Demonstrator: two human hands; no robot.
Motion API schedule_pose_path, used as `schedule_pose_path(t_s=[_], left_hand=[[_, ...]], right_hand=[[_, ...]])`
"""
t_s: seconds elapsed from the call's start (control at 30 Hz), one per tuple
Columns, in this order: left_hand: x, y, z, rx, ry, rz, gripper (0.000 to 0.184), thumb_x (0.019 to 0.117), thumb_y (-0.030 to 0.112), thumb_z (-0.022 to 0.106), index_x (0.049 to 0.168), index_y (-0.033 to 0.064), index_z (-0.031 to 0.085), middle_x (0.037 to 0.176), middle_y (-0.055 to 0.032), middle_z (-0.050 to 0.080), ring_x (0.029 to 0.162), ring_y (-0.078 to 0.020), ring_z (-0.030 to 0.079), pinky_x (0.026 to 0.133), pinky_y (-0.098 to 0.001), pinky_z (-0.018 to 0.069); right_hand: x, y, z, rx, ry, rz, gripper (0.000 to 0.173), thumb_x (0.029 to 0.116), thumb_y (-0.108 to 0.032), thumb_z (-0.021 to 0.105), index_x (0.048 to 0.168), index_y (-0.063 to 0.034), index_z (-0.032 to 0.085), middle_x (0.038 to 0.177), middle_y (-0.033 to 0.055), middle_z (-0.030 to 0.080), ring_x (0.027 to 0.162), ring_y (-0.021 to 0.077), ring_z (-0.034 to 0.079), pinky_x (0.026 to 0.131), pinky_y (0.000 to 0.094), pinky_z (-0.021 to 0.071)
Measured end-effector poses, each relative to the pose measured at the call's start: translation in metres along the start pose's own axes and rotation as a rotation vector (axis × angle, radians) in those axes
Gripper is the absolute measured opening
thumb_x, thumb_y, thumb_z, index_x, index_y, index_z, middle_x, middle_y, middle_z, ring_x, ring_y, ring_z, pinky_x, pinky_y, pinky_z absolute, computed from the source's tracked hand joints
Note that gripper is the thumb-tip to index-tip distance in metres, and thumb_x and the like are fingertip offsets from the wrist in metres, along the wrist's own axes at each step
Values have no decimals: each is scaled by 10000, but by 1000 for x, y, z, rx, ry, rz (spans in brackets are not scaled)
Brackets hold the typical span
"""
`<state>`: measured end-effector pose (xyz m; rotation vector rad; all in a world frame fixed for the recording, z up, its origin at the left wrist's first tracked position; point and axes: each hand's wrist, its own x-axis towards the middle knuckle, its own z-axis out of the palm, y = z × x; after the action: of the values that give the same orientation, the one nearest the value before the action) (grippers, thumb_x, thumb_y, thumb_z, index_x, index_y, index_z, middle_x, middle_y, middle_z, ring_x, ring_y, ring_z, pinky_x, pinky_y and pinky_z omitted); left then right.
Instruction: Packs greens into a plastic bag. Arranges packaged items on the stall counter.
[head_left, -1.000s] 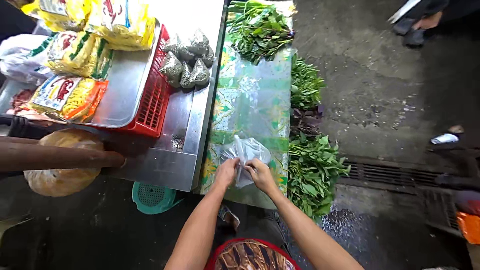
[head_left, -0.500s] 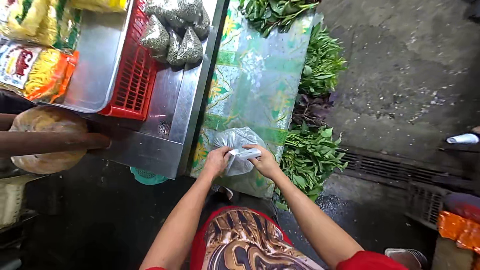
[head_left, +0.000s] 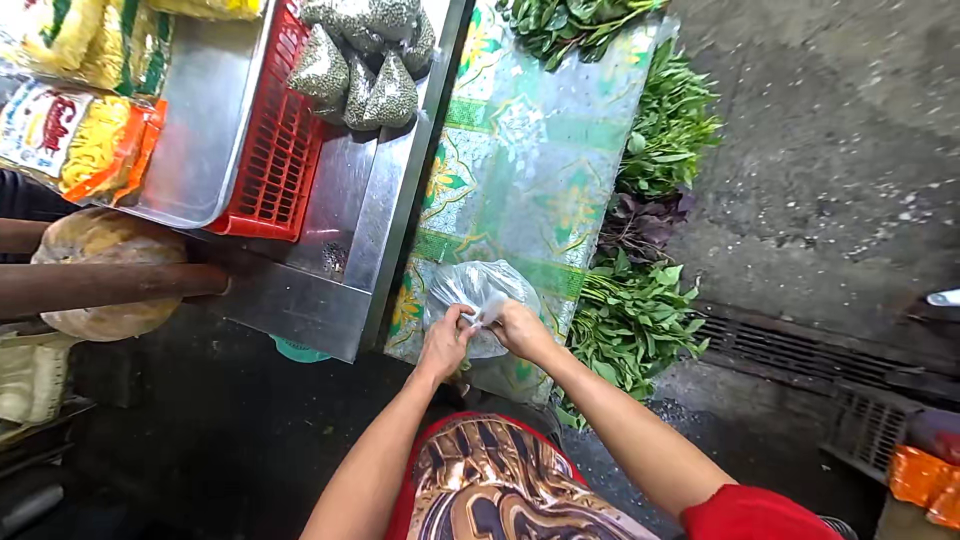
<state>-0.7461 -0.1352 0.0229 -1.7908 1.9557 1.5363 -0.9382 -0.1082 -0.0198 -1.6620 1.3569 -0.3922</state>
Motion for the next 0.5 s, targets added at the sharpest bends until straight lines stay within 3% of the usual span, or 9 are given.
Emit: schedule_pose_path(t_s=[0.07, 0.13, 0.23, 0.3, 0.4, 0.43, 0.5], left_hand=[[-3, -3, -13, 133, -40, -44, 323, 1035, 163, 560, 1329, 31, 574, 1087, -166, 698, 1021, -304, 693, 945, -498, 547], [-12, -24, -21, 207, -56, -130, 313, 1039, 153, 531, 1321, 23, 571, 1139, -191, 685, 1070, -337, 684, 966, -526, 541], [-32, -51, -24, 154, -32, -114, 340, 1030, 178, 559, 1346, 53, 549, 1001, -137, 686, 938, -296, 689, 884, -498, 559], [-46, -55, -20, 100, -55, -64, 459, 1017, 182, 570, 1464, 109, 495, 959, -111, 687, 879, -270, 684, 852, -479, 565], [-53, -60, -17, 21, -102, -73, 608, 1007, 167, 557, 1589, 184, 380, 1083, -115, 694, 982, -249, 679, 928, -448, 551], [-53, -64, -17, -13, -109, -58, 569, 1001, 150, 550, 1559, 163, 439, 1153, -127, 685, 1049, -242, 665, 974, -430, 533], [-54, -69, -17, -50, -143, 7, 411, 981, 104, 534, 1375, 132, 644, 1237, -135, 668, 1144, -226, 632, 1026, -400, 502]], right_hand=[[-9, 2, -13, -75, 129, 14, 181, 998, -131, 575, 1001, -41, 732, 998, 138, 718, 1002, 310, 699, 901, 499, 566], [-21, 23, -34, -83, 288, 163, 156, 993, -116, 608, 1005, -45, 746, 1008, 133, 727, 981, 299, 710, 900, 513, 583], [-33, 50, -60, 128, 362, 494, 173, 1014, -172, 637, 1094, -40, 715, 1027, 138, 713, 943, 271, 681, 885, 491, 548], [-38, 49, -53, 241, 423, 594, 200, 1039, -188, 605, 1145, -39, 687, 1063, 136, 710, 975, 237, 687, 915, 453, 549], [-46, 30, -43, 201, 638, 422, 238, 1033, -167, 573, 1172, 2, 669, 1096, 161, 693, 972, 224, 694, 893, 399, 579], [-48, 19, -40, 177, 668, 291, 243, 1014, -152, 568, 1148, 19, 676, 1081, 163, 696, 961, 213, 701, 886, 382, 593], [-49, -7, -36, 186, 543, 58, 240, 991, -120, 553, 1092, 33, 708, 1077, 160, 718, 1007, 215, 709, 926, 403, 594]])
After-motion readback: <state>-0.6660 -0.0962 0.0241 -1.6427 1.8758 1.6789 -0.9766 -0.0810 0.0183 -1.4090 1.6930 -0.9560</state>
